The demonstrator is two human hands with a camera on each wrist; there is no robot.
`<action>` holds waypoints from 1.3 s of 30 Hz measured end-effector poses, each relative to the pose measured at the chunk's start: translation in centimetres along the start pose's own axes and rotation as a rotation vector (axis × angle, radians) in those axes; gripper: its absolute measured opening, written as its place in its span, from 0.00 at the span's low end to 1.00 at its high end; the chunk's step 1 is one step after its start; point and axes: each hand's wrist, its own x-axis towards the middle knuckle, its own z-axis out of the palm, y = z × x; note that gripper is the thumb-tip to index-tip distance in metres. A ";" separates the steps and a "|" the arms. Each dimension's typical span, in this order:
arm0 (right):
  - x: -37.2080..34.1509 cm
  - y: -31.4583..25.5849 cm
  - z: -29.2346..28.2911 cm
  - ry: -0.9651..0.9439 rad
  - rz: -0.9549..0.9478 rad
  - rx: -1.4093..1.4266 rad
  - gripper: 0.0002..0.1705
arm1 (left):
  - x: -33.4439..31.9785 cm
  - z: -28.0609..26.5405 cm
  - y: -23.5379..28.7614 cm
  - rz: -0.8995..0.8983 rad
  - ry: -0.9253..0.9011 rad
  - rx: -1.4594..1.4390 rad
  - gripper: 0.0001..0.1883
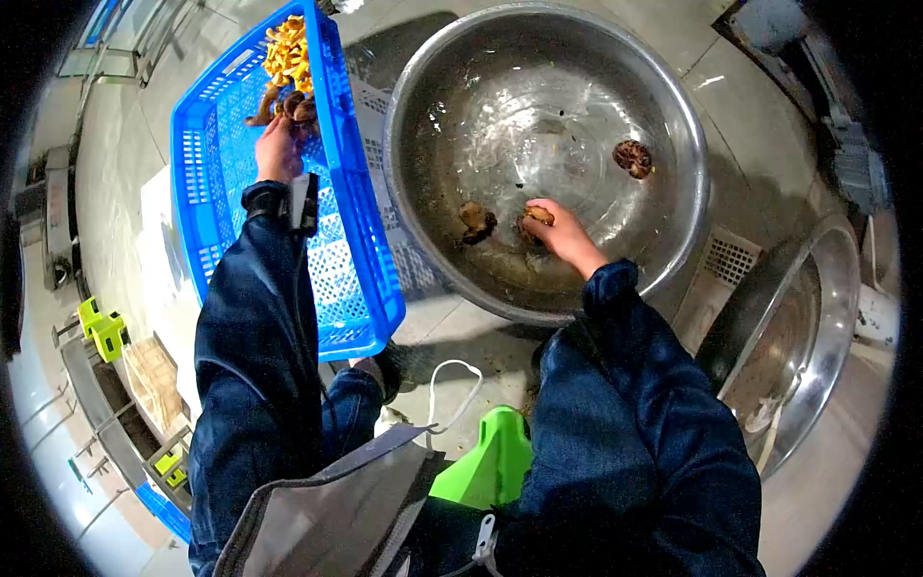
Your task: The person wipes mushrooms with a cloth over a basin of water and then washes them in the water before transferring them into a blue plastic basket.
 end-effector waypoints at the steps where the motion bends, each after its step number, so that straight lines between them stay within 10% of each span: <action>1: -0.2 -0.2 0.1 0.011 -0.006 -0.011 0.26 | 0.2 0.0 -0.8 0.003 -0.017 -0.015 0.13; 4: -0.9 -1.8 0.2 0.020 0.032 0.053 0.26 | 0.4 -1.7 -1.3 -0.094 -0.029 0.359 0.16; 9: -1.1 -2.0 -0.4 0.002 0.149 0.120 0.25 | 2.8 -5.8 -0.8 0.288 0.218 0.928 0.19; 14: -1.1 -1.9 -0.7 0.024 0.113 -0.015 0.27 | 4.6 -5.8 2.1 0.731 0.040 0.886 0.38; 17: -0.9 -1.9 -0.6 0.020 0.149 -0.026 0.27 | 7.8 -6.6 2.0 0.464 -0.205 1.076 0.28; 20: -1.0 -1.9 -0.4 -0.006 0.150 0.030 0.27 | 6.5 -6.5 1.9 0.453 0.082 1.044 0.17; 25: -1.9 -3.0 -0.1 0.015 0.136 0.178 0.25 | 1.5 -7.0 1.9 0.272 0.003 0.139 0.17; 29: -1.6 -1.7 0.4 -0.005 0.137 0.242 0.24 | -1.5 -7.6 1.2 0.272 -0.217 0.443 0.17; 31: -1.7 -2.0 0.4 -0.018 0.123 0.244 0.24 | -0.2 -7.5 0.5 0.635 -0.189 0.909 0.19; 39: -0.7 0.4 -0.3 0.202 -0.051 -0.181 0.32 | -0.9 -2.8 2.1 0.790 -0.182 0.884 0.32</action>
